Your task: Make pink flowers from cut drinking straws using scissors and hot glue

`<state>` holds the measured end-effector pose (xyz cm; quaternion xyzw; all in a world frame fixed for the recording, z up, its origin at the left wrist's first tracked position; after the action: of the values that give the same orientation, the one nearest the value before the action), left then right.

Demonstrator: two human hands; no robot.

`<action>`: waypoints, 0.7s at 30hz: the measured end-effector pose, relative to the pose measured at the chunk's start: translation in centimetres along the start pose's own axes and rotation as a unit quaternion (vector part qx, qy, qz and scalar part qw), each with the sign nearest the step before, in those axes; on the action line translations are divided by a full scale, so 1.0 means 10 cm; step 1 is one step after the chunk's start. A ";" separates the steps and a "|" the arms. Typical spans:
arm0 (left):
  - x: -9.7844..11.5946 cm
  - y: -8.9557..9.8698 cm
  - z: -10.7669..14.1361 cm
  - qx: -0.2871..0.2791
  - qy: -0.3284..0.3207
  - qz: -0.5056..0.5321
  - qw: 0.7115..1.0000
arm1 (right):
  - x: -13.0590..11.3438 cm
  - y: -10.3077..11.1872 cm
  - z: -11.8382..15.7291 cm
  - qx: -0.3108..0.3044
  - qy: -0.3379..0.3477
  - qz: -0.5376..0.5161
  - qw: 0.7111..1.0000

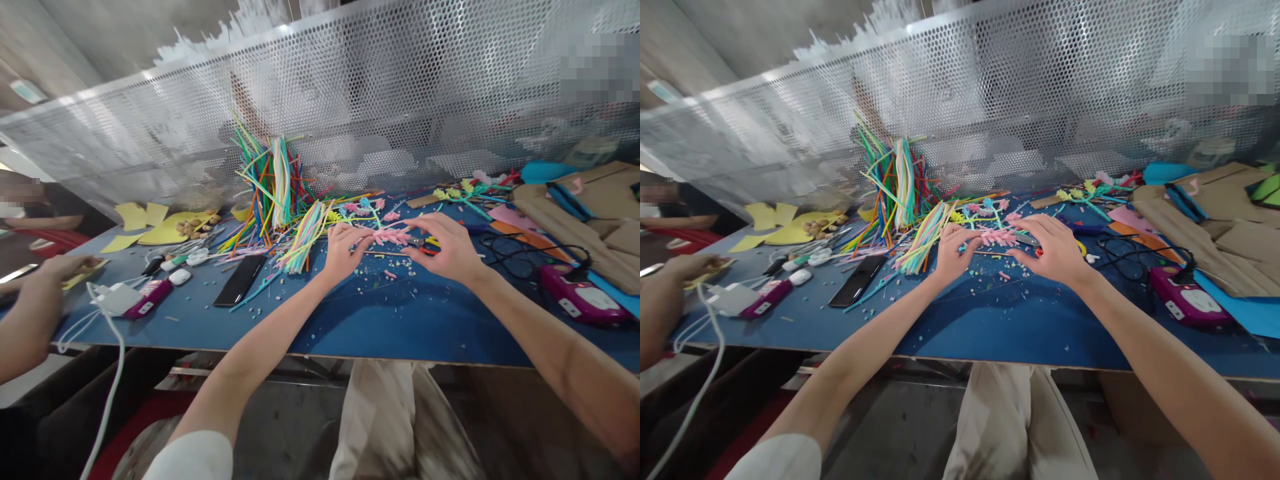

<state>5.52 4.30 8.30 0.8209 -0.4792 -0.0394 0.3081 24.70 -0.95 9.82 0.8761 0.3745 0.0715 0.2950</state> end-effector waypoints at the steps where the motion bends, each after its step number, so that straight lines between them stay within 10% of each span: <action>1: 0.00 0.00 0.00 -0.001 0.000 -0.002 1.000 | -0.01 0.00 0.00 -0.002 0.001 0.002 1.000; 21: 0.00 0.00 0.00 -0.005 0.003 0.005 1.000 | 0.05 0.01 0.00 0.019 -0.017 0.001 1.000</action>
<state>5.54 4.30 8.31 0.8171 -0.4820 -0.0384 0.3140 25.08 -0.68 9.87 0.8834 0.3693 0.0494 0.2843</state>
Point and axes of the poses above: each hand's wrist, its own z-axis away from the middle knuckle, its own y-axis out of the back of the hand, x = y × z, the point moved 9 cm from there along -z, towards the middle knuckle, and after that the axes turned 1 degree about z, right-handed, at the moved point
